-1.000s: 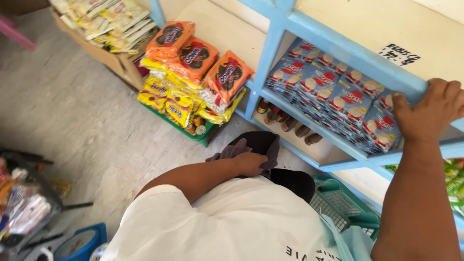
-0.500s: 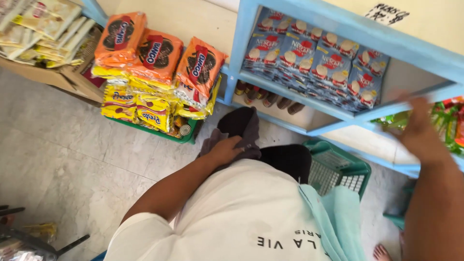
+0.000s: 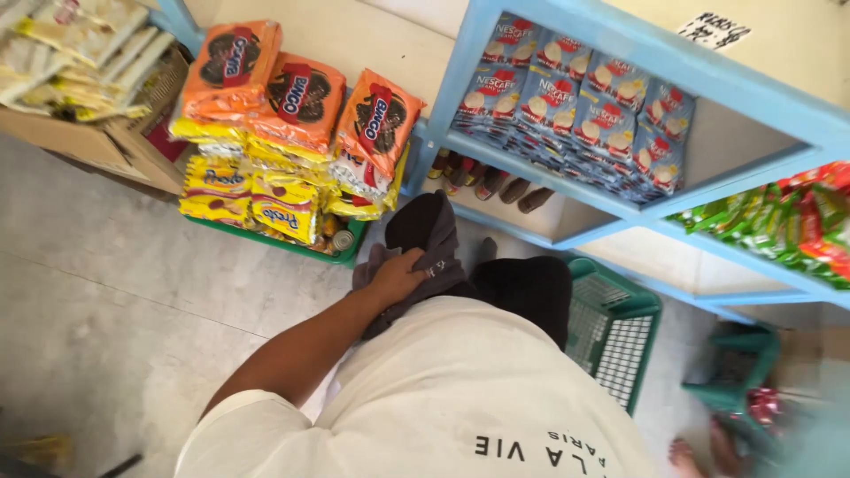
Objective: Stocking grocery store shelves with snack packs and biscuit packages.
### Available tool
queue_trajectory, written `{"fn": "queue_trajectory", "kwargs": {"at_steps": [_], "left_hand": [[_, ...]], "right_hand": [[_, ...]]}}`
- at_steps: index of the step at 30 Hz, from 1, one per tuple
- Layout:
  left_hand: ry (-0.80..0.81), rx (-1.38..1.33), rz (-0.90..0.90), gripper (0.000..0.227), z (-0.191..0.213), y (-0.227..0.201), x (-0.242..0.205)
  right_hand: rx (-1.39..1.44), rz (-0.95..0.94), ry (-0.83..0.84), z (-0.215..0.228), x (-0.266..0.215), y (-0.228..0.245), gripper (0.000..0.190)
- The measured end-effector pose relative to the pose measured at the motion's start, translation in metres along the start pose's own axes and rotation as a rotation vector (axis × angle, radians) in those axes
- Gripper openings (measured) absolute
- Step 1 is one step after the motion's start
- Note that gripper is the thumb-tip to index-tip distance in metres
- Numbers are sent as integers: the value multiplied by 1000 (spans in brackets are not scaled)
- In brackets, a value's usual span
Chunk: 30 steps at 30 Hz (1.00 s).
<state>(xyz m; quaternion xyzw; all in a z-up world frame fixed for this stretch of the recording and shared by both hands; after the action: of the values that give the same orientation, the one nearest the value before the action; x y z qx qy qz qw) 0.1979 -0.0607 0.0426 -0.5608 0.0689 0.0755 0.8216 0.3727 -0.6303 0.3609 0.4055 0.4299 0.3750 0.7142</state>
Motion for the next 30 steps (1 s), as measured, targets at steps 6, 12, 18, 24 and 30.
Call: {"fn": "queue_trajectory", "kwargs": {"at_steps": [6, 12, 18, 24, 30], "left_hand": [[-16, -57, -23, 31, -9, -8, -8], [40, 13, -135, 34, -7, -32, -8], [267, 261, -415, 39, 42, -147, -11], [116, 249, -500, 45, 119, -220, -29], [69, 373, -204, 38, 100, -153, 16]], "right_hand": [[-238, 1, -27, 32, 39, 39, 66], [-398, 114, -79, -37, 192, 38, 75], [-486, 167, -14, -149, 346, 65, 78], [-73, 416, 152, -115, 341, 99, 18], [123, 406, 46, -49, 291, 111, 22]]}}
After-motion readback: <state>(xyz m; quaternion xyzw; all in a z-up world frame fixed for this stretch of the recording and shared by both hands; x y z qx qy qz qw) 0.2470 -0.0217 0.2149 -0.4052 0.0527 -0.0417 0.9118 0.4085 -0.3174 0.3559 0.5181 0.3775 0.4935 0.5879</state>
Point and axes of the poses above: each hand's wrist, its own x-axis towards the middle knuckle, its own z-axis out of the back of the hand, y = z × x, the point moved 4 cm from there along x, towards the middle knuckle, and after that the axes turned 12 degrees about y, right-handed, at the moved point
